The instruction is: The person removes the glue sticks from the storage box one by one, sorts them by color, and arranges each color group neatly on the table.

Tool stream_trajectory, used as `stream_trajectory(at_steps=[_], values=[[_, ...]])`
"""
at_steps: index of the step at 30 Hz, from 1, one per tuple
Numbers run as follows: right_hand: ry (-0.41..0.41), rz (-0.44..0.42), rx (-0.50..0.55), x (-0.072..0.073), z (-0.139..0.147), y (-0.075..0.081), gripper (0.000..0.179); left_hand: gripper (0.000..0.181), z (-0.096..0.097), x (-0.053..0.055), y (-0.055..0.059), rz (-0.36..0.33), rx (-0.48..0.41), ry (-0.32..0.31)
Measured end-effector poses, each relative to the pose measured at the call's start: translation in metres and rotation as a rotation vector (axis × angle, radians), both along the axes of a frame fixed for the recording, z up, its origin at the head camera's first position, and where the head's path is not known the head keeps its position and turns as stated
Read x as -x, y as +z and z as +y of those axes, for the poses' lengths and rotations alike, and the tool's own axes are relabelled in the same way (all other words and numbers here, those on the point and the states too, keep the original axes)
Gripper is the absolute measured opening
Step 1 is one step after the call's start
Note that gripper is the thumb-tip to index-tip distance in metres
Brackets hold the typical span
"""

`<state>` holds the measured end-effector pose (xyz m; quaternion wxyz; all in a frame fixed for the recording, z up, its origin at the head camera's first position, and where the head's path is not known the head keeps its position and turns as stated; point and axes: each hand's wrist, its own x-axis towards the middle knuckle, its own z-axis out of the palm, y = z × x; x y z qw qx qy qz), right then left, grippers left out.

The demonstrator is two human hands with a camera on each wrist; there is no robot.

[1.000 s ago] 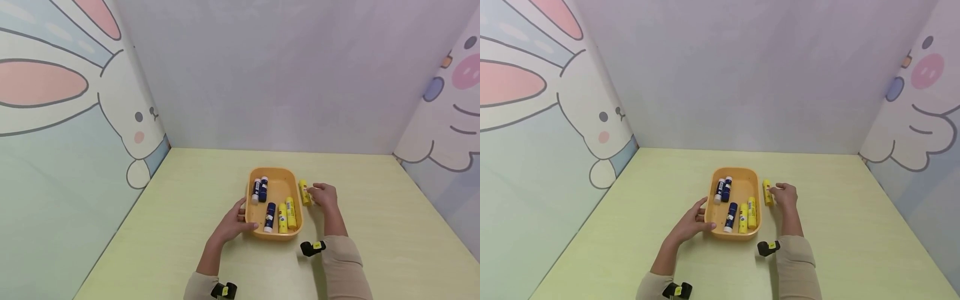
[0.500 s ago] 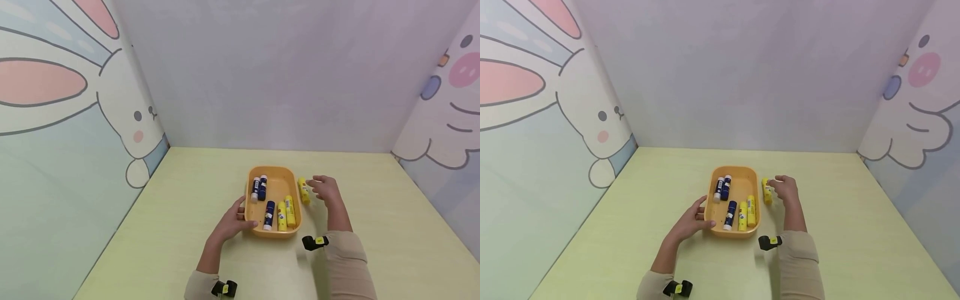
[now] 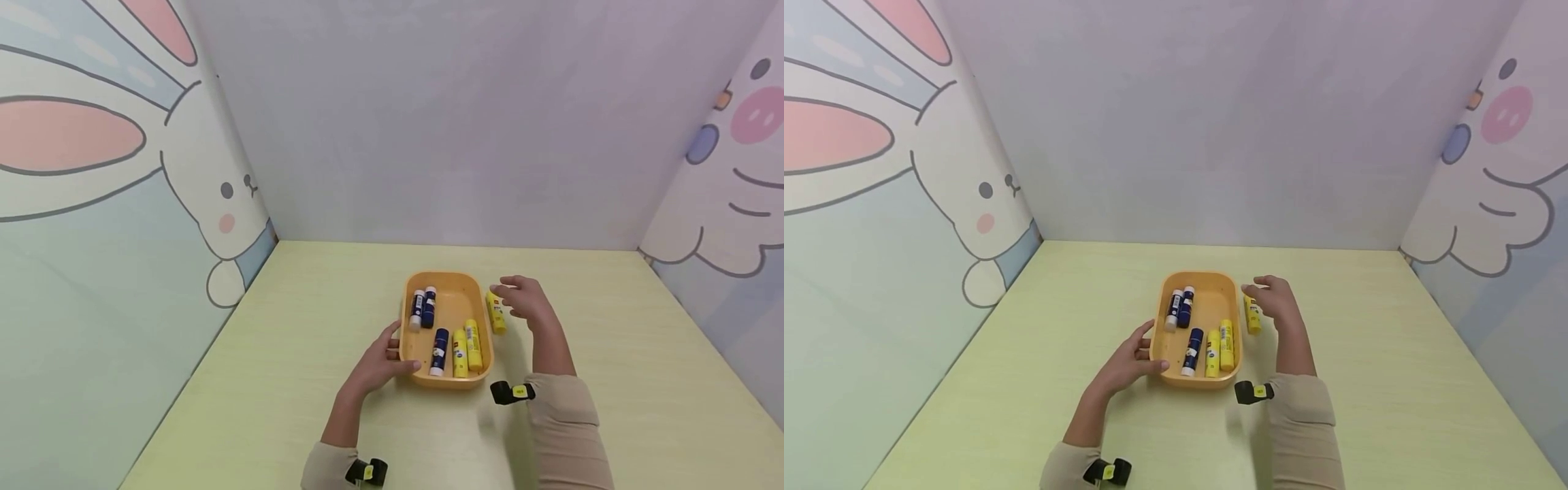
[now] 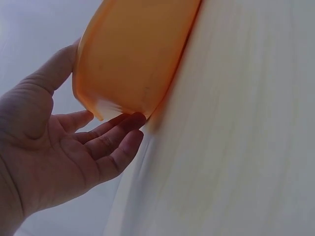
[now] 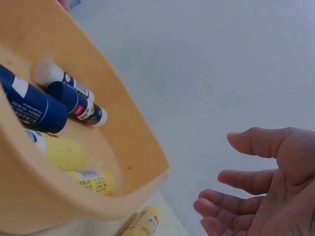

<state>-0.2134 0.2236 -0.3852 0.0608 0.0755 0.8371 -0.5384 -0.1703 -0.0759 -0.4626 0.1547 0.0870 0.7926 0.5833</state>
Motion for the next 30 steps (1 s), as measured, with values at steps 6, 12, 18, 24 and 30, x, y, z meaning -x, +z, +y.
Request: stream_trajectory(at_steps=[6, 12, 18, 24, 30], values=[[0.053, 0.013, 0.013, 0.003, -0.006, 0.008, 0.061, 0.091, 0.0, -0.001, 0.001, 0.007, 0.013, 0.004], [0.054, -0.019, 0.044, 0.011, -0.015, 0.006, 0.06, 0.091, 0.0, -0.002, 0.001, 0.002, 0.017, 0.014], [0.046, -0.094, 0.071, 0.018, -0.029, 0.0, 0.058, 0.091, 0.001, -0.003, -0.001, -0.012, 0.026, 0.009], [0.088, -0.106, 0.075, 0.025, -0.042, -0.002, 0.057, 0.091, -0.001, -0.003, -0.001, -0.008, 0.04, 0.015], [0.13, -0.134, 0.084, 0.034, -0.05, -0.002, 0.055, 0.089, 0.001, -0.001, 0.0, -0.003, 0.046, 0.011]])
